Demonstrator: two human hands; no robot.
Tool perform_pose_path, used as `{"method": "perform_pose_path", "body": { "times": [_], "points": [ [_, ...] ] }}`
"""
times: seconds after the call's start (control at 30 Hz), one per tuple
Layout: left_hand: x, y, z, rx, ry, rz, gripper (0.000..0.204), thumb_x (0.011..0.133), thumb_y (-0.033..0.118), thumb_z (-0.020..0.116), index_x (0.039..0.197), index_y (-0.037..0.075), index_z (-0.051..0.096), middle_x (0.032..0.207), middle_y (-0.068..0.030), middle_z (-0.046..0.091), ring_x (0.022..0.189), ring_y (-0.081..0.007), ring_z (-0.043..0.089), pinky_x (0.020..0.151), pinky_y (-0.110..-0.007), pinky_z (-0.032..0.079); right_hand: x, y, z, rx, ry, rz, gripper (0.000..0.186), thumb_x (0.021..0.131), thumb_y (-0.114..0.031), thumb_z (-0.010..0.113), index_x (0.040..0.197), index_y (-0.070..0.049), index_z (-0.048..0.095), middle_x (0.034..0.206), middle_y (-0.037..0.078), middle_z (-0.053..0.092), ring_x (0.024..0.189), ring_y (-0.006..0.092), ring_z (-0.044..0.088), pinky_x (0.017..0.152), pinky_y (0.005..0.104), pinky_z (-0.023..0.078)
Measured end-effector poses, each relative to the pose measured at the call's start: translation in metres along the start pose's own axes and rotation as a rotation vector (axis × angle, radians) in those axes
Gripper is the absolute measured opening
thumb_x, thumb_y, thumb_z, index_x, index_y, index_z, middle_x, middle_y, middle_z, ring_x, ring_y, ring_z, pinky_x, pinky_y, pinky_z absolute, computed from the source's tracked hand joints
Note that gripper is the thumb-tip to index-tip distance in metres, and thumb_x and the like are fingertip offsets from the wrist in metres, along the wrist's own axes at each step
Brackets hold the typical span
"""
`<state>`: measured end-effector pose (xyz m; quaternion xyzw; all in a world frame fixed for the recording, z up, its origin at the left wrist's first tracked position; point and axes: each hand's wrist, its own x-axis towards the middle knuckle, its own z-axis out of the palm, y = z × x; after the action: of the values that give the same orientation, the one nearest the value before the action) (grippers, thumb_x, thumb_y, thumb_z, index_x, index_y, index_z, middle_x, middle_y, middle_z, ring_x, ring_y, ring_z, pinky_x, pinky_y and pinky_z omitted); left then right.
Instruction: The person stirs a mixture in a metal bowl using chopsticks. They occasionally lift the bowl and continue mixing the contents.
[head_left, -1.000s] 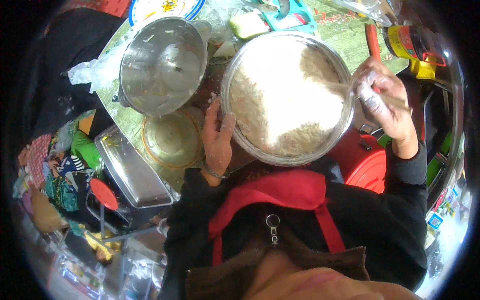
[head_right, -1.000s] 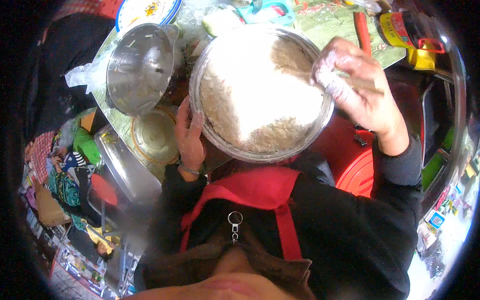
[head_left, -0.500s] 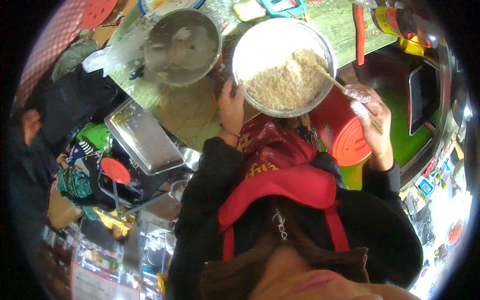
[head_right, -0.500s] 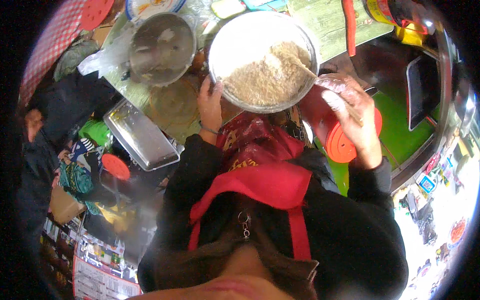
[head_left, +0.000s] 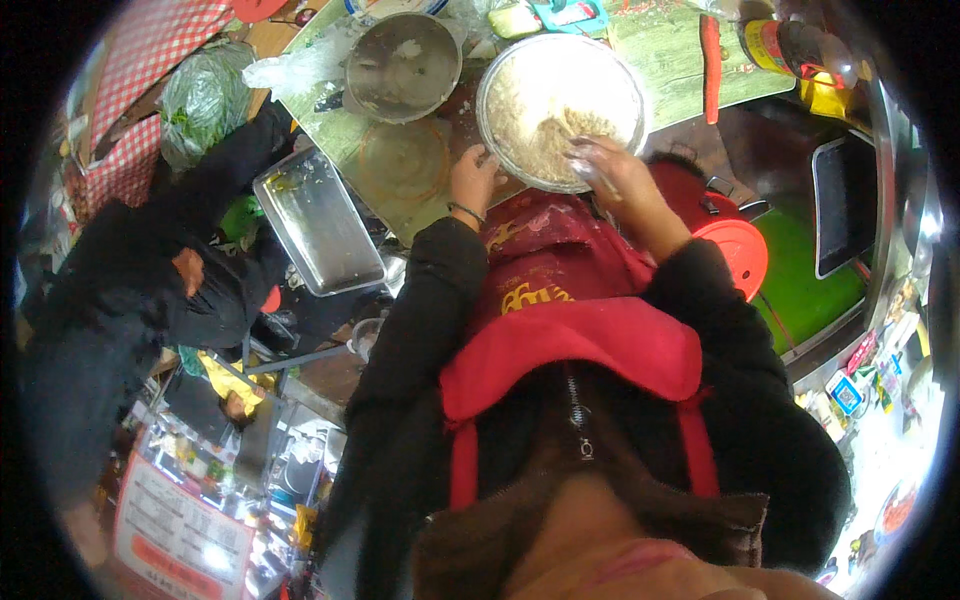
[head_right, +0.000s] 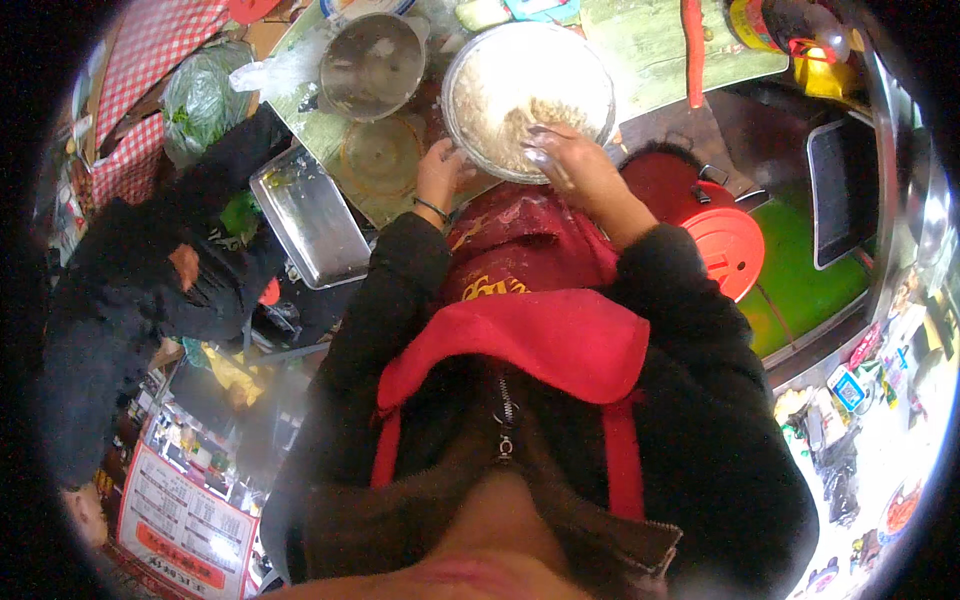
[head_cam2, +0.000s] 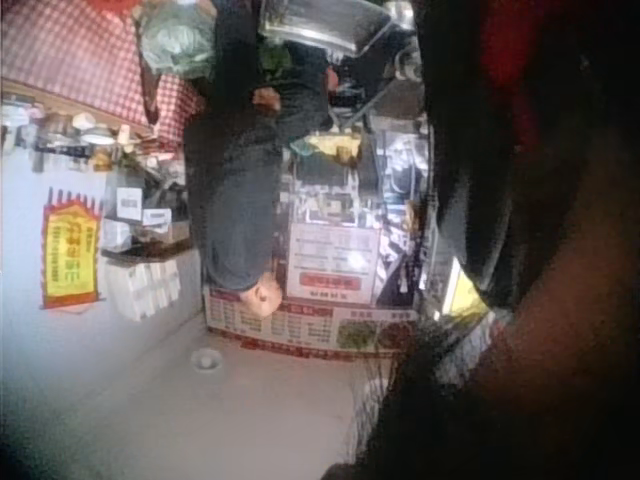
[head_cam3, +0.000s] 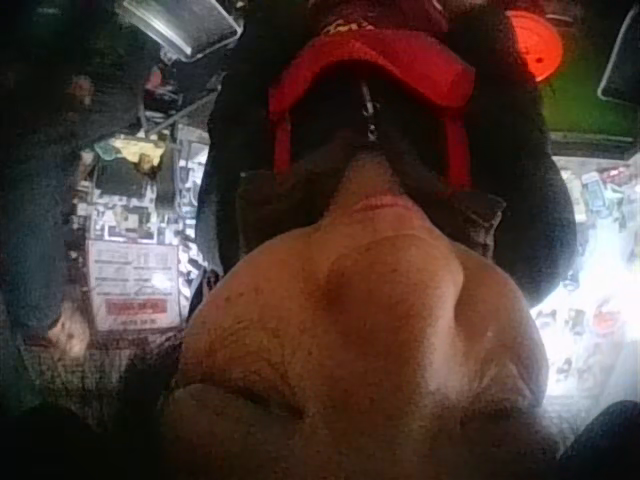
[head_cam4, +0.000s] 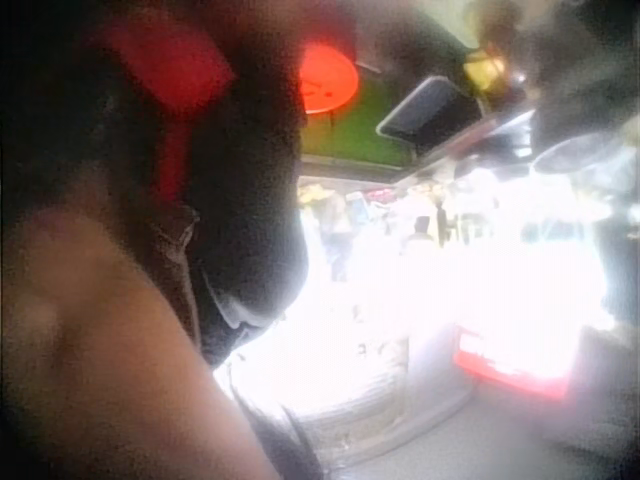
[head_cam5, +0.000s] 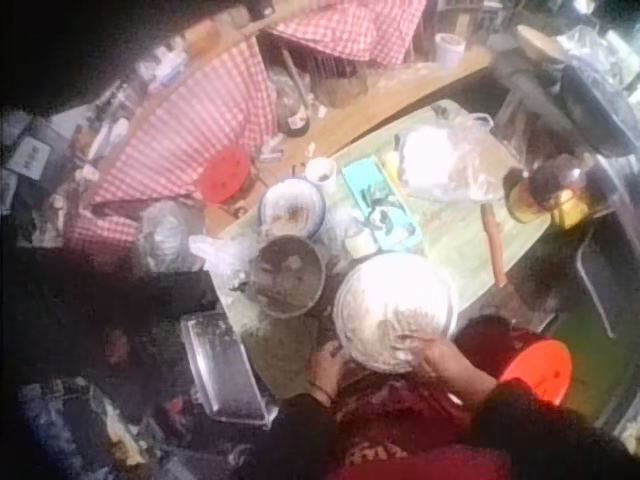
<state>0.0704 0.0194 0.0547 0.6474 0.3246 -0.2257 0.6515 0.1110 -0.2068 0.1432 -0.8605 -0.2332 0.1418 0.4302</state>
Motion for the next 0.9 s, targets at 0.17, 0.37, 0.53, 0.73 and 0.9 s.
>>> {"method": "perform_pose_path", "body": {
  "times": [0.17, 0.37, 0.53, 0.73, 0.9],
  "points": [
    [0.001, -0.010, 0.001, -0.057, -0.020, -0.044, 0.033, 0.081, 0.009, 0.050, 0.110, -0.006, 0.045, 0.090, -0.0126, 0.057, 0.070, -0.0178, 0.058, 0.055, -0.027, 0.050, 0.007, -0.011, -0.057, 0.297, 0.126, 0.210, 0.022, 0.077, -0.003, 0.049, 0.097, -0.002, 0.059, 0.098, 0.015, 0.058, 0.094, 0.0307, 0.053, 0.082, 0.0337, 0.043],
    [-0.011, 0.002, -0.005, -0.150, -0.049, -0.211, 0.026, 0.082, 0.011, 0.051, 0.102, -0.005, 0.048, 0.090, -0.0115, 0.058, 0.071, -0.0207, 0.060, 0.056, -0.028, 0.050, 0.056, 0.017, 0.007, -0.115, 0.383, -0.147, 0.030, 0.072, -0.008, 0.056, 0.101, -0.002, 0.055, 0.100, 0.018, 0.054, 0.093, 0.0332, 0.051, 0.083, 0.0356, 0.042],
    [-0.001, 0.009, -0.012, -0.083, -0.231, -0.195, 0.025, 0.082, 0.008, 0.049, 0.103, -0.005, 0.047, 0.090, -0.0120, 0.058, 0.071, -0.0210, 0.060, 0.056, -0.028, 0.050, 0.010, -0.013, 0.029, -0.029, 0.211, 0.061, 0.021, 0.078, -0.006, 0.050, 0.098, -0.002, 0.055, 0.097, 0.017, 0.055, 0.092, 0.0333, 0.051, 0.078, 0.0363, 0.043],
    [0.010, 0.008, -0.020, 0.010, -0.327, -0.183, 0.022, 0.082, 0.008, 0.049, 0.099, -0.005, 0.048, 0.090, -0.0129, 0.058, 0.071, -0.0209, 0.061, 0.056, -0.029, 0.051, -0.012, -0.059, 0.020, 0.098, 0.152, 0.151, 0.017, 0.077, -0.002, 0.048, 0.091, -0.001, 0.058, 0.095, 0.016, 0.057, 0.087, 0.0298, 0.055, 0.077, 0.0327, 0.045],
    [0.011, 0.010, -0.017, -0.045, -0.342, -0.224, 0.019, 0.082, 0.007, 0.049, 0.096, -0.006, 0.044, 0.082, -0.0137, 0.056, 0.065, -0.0235, 0.062, 0.049, -0.030, 0.051, 0.029, -0.045, 0.030, -0.237, -0.069, -0.203, 0.018, 0.079, -0.003, 0.046, 0.093, -0.003, 0.058, 0.102, 0.015, 0.055, 0.090, 0.0321, 0.054, 0.079, 0.0340, 0.045]
  ]
}}
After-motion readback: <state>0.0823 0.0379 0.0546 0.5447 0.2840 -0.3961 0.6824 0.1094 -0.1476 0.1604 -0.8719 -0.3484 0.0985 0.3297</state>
